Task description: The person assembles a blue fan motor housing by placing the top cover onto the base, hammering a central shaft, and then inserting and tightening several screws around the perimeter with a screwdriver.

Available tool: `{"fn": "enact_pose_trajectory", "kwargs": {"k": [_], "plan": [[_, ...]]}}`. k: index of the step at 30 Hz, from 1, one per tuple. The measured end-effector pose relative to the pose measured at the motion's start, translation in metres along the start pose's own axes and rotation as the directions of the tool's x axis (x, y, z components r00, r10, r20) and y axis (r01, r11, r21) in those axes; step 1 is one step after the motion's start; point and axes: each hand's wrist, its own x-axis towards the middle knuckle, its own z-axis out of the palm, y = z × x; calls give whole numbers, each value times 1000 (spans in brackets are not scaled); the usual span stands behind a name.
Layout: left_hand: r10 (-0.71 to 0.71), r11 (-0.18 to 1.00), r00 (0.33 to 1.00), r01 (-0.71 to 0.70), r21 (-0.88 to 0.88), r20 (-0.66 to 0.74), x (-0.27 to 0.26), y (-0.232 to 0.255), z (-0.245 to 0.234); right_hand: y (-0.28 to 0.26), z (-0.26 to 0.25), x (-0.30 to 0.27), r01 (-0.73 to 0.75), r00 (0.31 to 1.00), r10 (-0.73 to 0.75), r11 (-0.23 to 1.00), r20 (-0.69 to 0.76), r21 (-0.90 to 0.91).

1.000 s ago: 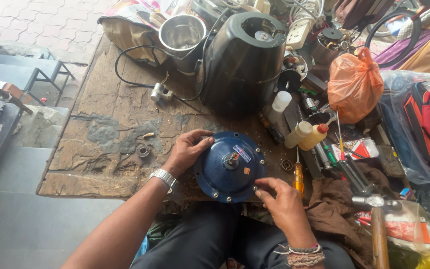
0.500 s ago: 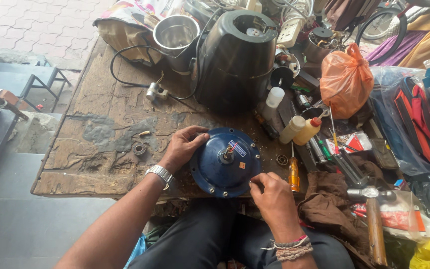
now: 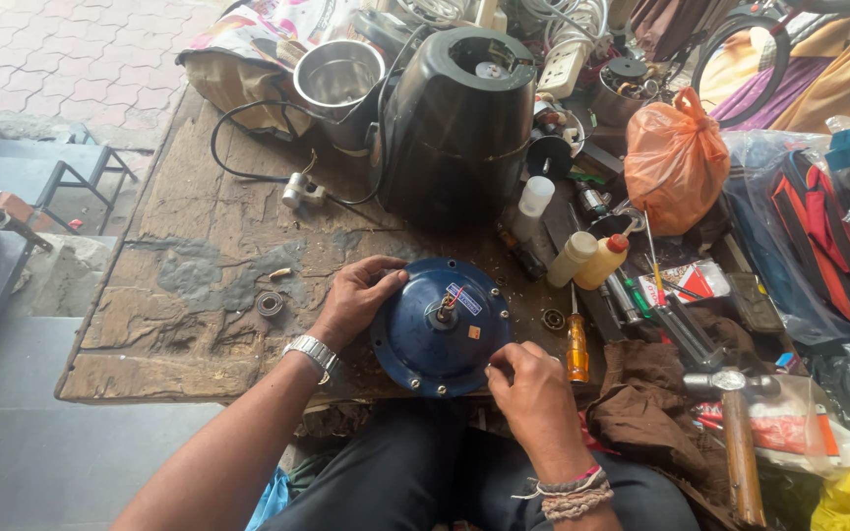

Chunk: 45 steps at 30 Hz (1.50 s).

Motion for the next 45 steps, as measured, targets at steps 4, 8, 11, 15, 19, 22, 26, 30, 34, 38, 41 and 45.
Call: {"fn": "enact_pose_trajectory", "kwargs": {"k": [4, 8, 11, 15, 19, 22, 26, 30, 34, 38, 41, 45], "plan": [[-9, 999, 1000, 9, -33, 1, 2, -4, 0, 0, 1, 2, -41, 998, 40, 999, 37, 7], [-4, 999, 1000, 4, -53, 2, 3, -5, 0, 3, 0, 4, -140, 990, 138, 987, 42, 78], [-20, 999, 1000, 20, -26, 1, 3, -3, 0, 2, 0, 5, -108, 992, 105, 993, 64, 47], [-33, 998, 999, 34, -51, 15, 3, -1, 0, 2, -4, 6, -131, 991, 129, 991, 38, 33], [-39, 998, 999, 39, -51, 9, 4, -2, 1, 2, -3, 8, -171, 984, 169, 985, 53, 27], [-51, 997, 999, 51, -50, 9, 4, -1, 1, 1, -4, 10, -191, 979, 191, 982, 65, 0], [-54, 997, 998, 55, -56, 10, 4, 1, 0, -1, -1, 12, -246, 964, 254, 964, 81, -101], [-73, 996, 997, 73, -46, -6, 4, 4, 1, -1, 1, 13, -253, 965, 255, 967, 64, -40], [-49, 998, 999, 49, -30, -11, 5, 0, 0, 5, 6, 9, -3, 1000, 3, 1000, -9, -30], [-4, 1000, 1000, 3, -29, -17, 7, -5, 0, 15, 13, 9, -33, 999, 31, 995, -15, -99], [-21, 999, 1000, 21, -30, 3, 6, -5, -3, 16, 20, 6, -111, 993, 118, 972, 22, -205], [-18, 999, 1000, 17, -49, -11, 5, -5, -1, 15, 18, 5, -96, 994, 105, 968, 27, -230]]}}
